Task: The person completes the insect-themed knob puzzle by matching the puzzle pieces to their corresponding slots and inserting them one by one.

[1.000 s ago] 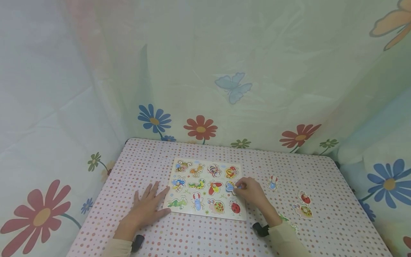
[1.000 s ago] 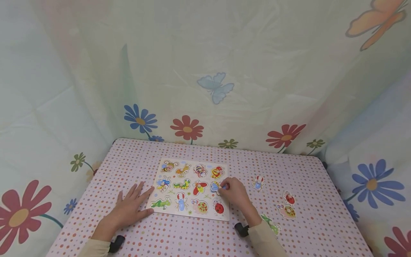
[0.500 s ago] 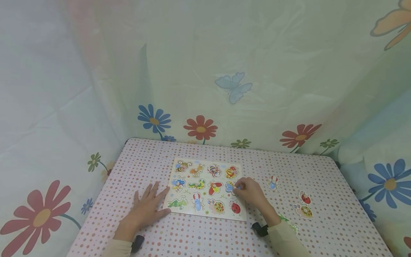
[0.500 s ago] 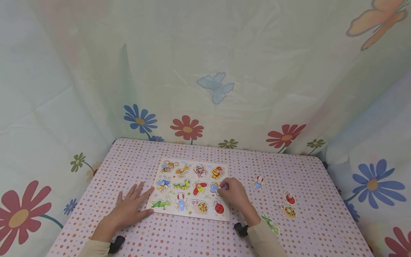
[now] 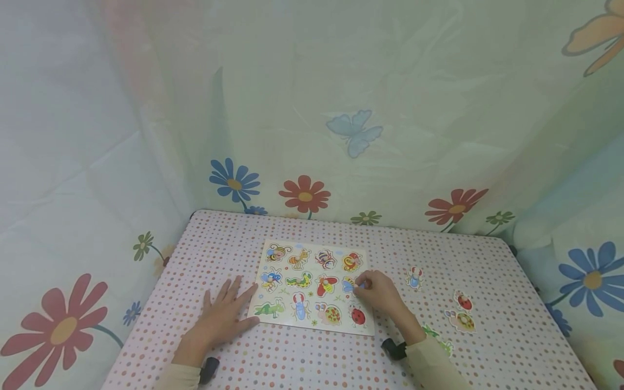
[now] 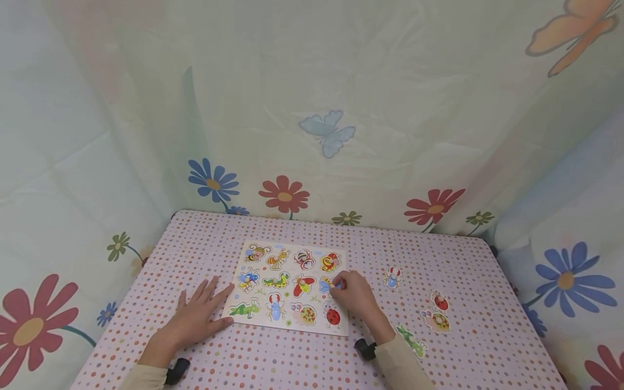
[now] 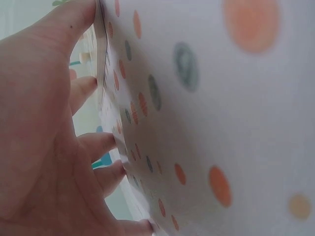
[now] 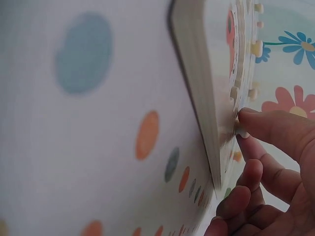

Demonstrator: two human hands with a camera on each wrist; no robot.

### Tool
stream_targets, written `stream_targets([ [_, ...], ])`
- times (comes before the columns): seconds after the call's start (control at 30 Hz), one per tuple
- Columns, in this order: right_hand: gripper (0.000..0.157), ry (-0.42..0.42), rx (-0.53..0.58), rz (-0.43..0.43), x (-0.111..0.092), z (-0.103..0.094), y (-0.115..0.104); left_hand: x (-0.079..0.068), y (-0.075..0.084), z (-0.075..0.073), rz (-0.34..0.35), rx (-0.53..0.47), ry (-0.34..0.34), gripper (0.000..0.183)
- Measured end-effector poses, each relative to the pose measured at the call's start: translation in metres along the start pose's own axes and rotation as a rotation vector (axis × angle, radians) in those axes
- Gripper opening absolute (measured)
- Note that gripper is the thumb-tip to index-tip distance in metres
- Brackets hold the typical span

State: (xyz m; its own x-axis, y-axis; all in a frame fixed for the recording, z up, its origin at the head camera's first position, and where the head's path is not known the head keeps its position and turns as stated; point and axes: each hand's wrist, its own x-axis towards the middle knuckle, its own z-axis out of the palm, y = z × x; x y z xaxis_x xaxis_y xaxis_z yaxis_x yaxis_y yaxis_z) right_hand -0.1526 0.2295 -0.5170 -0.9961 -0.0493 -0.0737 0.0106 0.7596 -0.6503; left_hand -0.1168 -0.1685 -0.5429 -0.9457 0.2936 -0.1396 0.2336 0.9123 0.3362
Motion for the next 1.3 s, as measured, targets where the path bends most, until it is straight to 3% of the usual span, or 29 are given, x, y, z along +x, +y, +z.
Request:
stream_targets([
  [0.6,0.014,0.003,-0.005,0.008,-0.002,-0.003,-0.003,-0.002,0.002,-0.002,-0.003,0.002,-0.005,0.08],
  [0.9,0.014,0.055,-0.048,-0.054,-0.007,-0.019,-0.008,-0.001,0.005,-0.005,-0.007,-0.001,-0.014,0.079],
  [1.3,0.014,0.117,-0.05,-0.13,-0.034,-0.047,-0.006,-0.002,0.005,-0.005,-0.005,-0.003,-0.017,0.079],
])
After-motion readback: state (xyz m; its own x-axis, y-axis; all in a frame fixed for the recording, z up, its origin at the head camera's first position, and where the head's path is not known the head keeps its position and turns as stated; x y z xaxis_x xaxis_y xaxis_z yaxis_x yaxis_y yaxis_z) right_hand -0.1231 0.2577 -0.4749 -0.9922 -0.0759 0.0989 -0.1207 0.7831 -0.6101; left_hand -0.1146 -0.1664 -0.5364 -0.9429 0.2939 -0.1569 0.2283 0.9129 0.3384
